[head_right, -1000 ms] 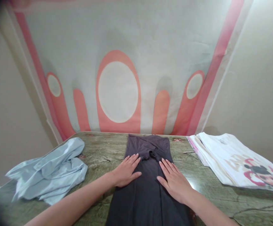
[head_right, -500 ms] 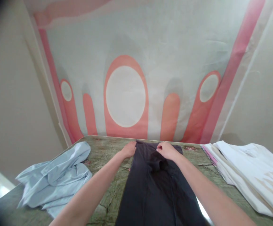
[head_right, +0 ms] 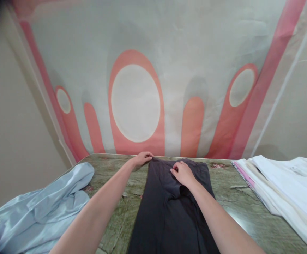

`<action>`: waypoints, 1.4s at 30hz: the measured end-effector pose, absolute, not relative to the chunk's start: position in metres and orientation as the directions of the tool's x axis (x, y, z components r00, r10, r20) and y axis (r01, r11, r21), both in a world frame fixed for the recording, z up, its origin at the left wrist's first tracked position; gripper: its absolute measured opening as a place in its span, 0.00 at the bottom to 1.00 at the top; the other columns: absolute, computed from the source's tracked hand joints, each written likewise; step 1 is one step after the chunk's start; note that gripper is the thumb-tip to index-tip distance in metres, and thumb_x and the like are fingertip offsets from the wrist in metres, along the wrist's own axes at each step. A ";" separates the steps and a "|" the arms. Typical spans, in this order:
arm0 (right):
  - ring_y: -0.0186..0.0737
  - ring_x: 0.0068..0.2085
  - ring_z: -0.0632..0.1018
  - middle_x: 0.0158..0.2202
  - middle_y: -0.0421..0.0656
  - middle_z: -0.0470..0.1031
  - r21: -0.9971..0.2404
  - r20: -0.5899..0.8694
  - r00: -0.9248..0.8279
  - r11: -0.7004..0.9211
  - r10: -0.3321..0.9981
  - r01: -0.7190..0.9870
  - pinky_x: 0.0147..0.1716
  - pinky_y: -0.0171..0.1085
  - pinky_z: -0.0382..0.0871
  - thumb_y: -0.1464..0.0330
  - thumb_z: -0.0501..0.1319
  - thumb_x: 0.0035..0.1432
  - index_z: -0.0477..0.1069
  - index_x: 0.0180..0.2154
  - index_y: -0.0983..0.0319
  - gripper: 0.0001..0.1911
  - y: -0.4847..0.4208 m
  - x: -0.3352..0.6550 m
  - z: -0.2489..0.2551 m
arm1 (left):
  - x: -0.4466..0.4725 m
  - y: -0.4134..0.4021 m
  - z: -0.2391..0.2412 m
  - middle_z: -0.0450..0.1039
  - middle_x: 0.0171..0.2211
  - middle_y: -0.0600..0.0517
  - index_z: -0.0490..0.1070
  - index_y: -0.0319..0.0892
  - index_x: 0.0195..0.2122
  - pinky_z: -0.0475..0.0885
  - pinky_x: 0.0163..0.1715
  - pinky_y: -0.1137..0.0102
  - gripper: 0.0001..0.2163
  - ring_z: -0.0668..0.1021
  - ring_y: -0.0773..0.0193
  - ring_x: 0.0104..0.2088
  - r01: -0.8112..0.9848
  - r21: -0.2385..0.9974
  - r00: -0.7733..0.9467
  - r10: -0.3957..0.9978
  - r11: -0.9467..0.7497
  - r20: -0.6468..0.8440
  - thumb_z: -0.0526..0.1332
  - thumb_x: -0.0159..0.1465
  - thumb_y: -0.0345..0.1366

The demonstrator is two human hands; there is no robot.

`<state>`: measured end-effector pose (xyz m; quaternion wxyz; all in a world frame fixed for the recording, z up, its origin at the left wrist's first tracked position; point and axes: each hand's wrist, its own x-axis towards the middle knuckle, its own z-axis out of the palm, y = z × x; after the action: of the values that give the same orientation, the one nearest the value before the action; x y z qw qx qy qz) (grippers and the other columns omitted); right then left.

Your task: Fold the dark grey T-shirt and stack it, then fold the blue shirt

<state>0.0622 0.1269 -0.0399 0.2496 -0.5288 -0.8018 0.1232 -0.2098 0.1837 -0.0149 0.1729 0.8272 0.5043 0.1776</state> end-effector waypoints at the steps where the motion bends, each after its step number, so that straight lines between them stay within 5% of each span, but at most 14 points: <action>1: 0.39 0.35 0.72 0.32 0.45 0.71 -0.463 0.269 -0.315 0.409 0.910 0.787 0.38 0.36 0.63 0.61 0.55 0.55 0.72 0.31 0.62 0.13 0.127 0.062 -0.040 | -0.211 0.189 -0.014 0.74 0.39 0.47 0.70 0.33 0.43 0.67 0.41 0.72 0.13 0.73 0.63 0.38 0.772 0.461 0.445 0.890 -0.438 0.100 0.52 0.61 0.33; 11: 0.40 0.36 0.71 0.32 0.45 0.69 -0.434 0.296 -0.273 0.383 0.915 0.815 0.37 0.35 0.61 0.60 0.60 0.51 0.71 0.29 0.62 0.11 0.131 0.061 -0.048 | -0.204 0.220 0.001 0.74 0.34 0.49 0.72 0.38 0.37 0.66 0.36 0.73 0.09 0.74 0.63 0.34 0.852 0.245 0.491 0.869 -0.463 -0.064 0.56 0.55 0.27; 17: 0.39 0.34 0.71 0.31 0.44 0.68 -0.440 0.309 -0.260 0.380 0.915 0.814 0.36 0.35 0.60 0.62 0.60 0.51 0.71 0.27 0.62 0.10 0.130 0.062 -0.048 | -0.186 0.198 0.011 0.72 0.39 0.43 0.71 0.39 0.36 0.64 0.42 0.64 0.08 0.72 0.55 0.42 0.901 0.073 0.427 0.904 -0.427 0.024 0.55 0.56 0.27; 21: 0.40 0.35 0.71 0.31 0.45 0.69 -0.479 0.310 -0.243 0.372 0.919 0.795 0.36 0.36 0.60 0.63 0.60 0.51 0.71 0.26 0.62 0.09 0.131 0.061 -0.049 | -0.159 0.163 0.012 0.66 0.46 0.40 0.66 0.38 0.46 0.61 0.47 0.60 0.16 0.68 0.53 0.48 0.903 0.027 0.421 0.895 -0.429 0.144 0.52 0.56 0.24; 24: 0.41 0.35 0.71 0.31 0.47 0.70 -0.521 0.317 -0.233 0.374 0.919 0.767 0.36 0.37 0.61 0.64 0.59 0.51 0.72 0.27 0.63 0.09 0.132 0.060 -0.048 | -0.132 0.138 0.006 0.66 0.46 0.42 0.64 0.38 0.47 0.62 0.48 0.64 0.15 0.69 0.57 0.47 0.870 0.067 0.468 0.861 -0.489 0.200 0.51 0.58 0.26; 32: 0.38 0.35 0.74 0.33 0.45 0.76 -0.607 0.310 -0.239 0.385 0.920 0.696 0.37 0.35 0.64 0.72 0.54 0.55 0.72 0.33 0.64 0.09 0.150 0.087 -0.036 | -0.095 0.120 -0.010 0.68 0.46 0.44 0.64 0.39 0.50 0.64 0.48 0.67 0.17 0.71 0.59 0.46 0.613 0.429 0.623 0.740 -0.663 0.254 0.57 0.59 0.36; 42: 0.38 0.36 0.75 0.35 0.45 0.77 -0.637 0.234 -0.336 0.405 0.912 0.656 0.37 0.35 0.65 0.74 0.58 0.49 0.74 0.35 0.64 0.10 0.157 0.107 -0.046 | -0.093 0.119 -0.011 0.70 0.31 0.51 0.71 0.41 0.44 0.65 0.34 0.72 0.15 0.71 0.64 0.32 0.644 0.462 0.593 0.780 -0.609 0.202 0.60 0.54 0.33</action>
<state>0.1072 0.1573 -0.0458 0.2891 -0.4985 -0.7866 0.2219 -0.0931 0.1190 -0.0112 0.1728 0.8754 0.4067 0.1958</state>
